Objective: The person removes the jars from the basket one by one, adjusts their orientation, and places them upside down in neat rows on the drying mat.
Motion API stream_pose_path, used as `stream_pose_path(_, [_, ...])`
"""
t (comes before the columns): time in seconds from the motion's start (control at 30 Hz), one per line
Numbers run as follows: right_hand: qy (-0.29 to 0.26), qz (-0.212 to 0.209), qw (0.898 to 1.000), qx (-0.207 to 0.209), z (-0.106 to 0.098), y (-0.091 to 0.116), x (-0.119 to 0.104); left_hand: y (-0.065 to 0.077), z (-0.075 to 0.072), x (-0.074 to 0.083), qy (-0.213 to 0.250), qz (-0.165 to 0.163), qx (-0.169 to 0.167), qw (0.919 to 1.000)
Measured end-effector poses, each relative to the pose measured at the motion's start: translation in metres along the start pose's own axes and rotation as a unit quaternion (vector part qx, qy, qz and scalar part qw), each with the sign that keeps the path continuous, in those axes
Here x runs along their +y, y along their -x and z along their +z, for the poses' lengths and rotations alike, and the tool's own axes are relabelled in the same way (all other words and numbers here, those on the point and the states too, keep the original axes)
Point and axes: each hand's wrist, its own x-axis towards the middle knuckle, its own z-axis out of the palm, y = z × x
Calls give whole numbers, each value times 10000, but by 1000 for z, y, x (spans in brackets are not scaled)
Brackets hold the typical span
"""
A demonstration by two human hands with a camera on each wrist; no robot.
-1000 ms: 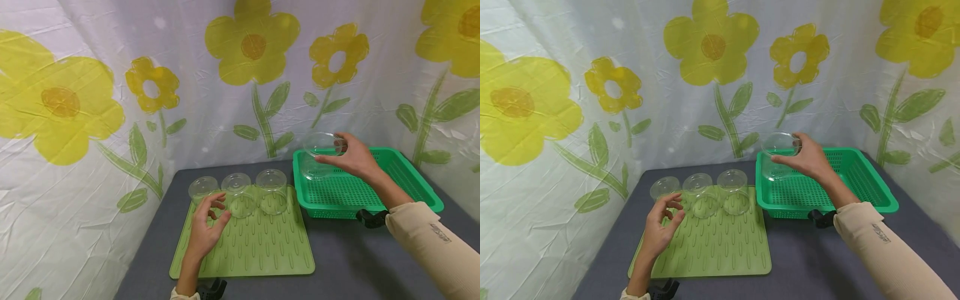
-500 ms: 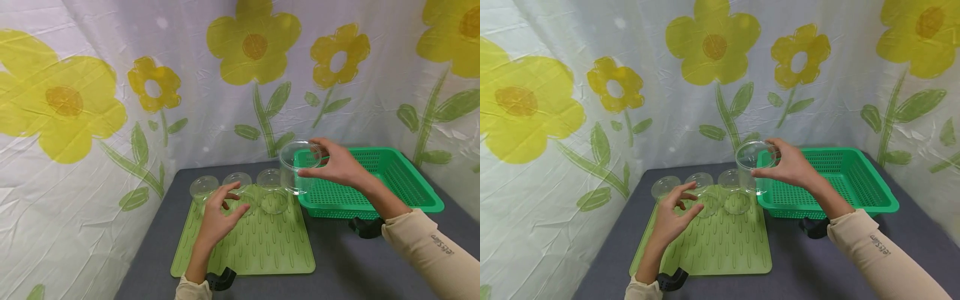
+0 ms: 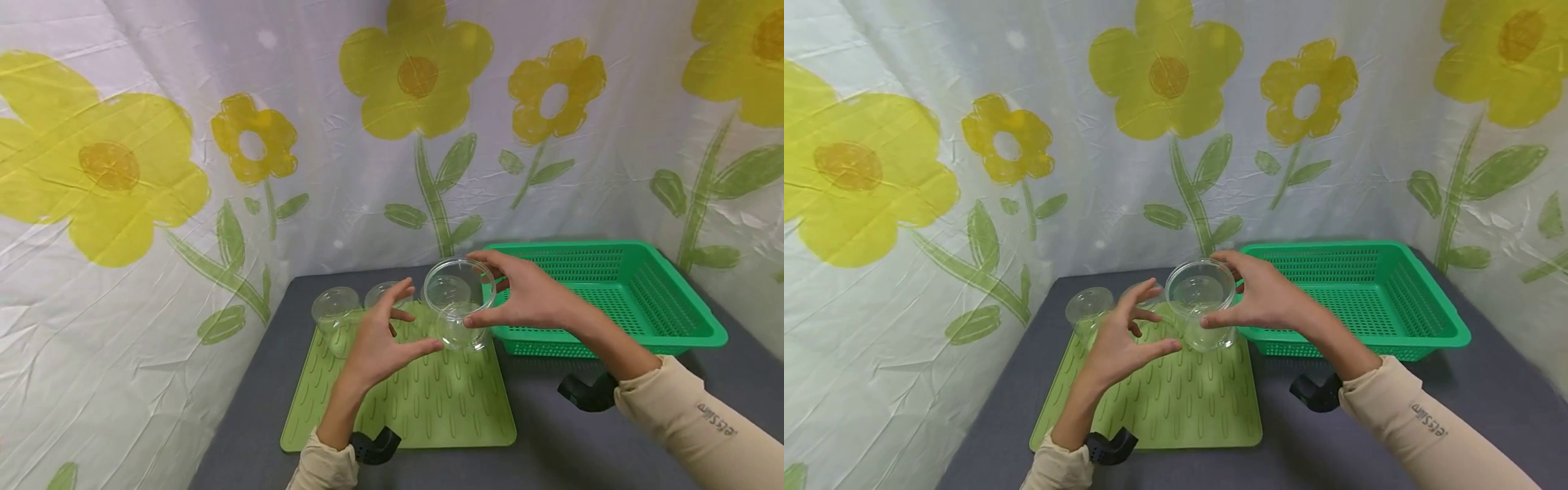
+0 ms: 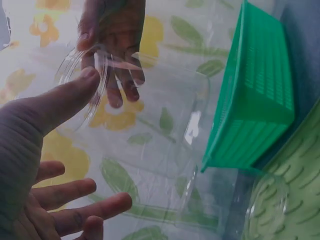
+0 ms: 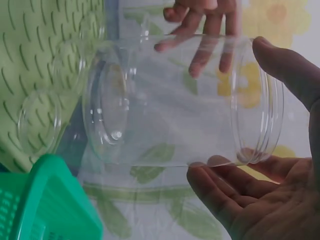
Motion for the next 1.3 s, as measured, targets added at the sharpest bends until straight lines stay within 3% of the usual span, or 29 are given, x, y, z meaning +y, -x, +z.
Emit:
stream_pose_path(0.17, [26,-423,9990,-161,9,3,-6,0,2,7,97,-107,-273,9995])
stream_pose_path(0.37, [134,-644,9973,-340,19,5,-7,1,4,10,-70,-272,-589,9979])
stream_pose_path(0.57, [310,-701,9960,-451,25,8,-7,4,5,6,-168,-137,-714,9972])
stream_pose_path(1.1, [236,-958,9943,-398,33,14,-3,10,8,-6,-144,103,-440,9989])
stream_pose_path(1.3, [91,-938,9952,-269,37,15,7,15,7,-13,424,69,-292,9987])
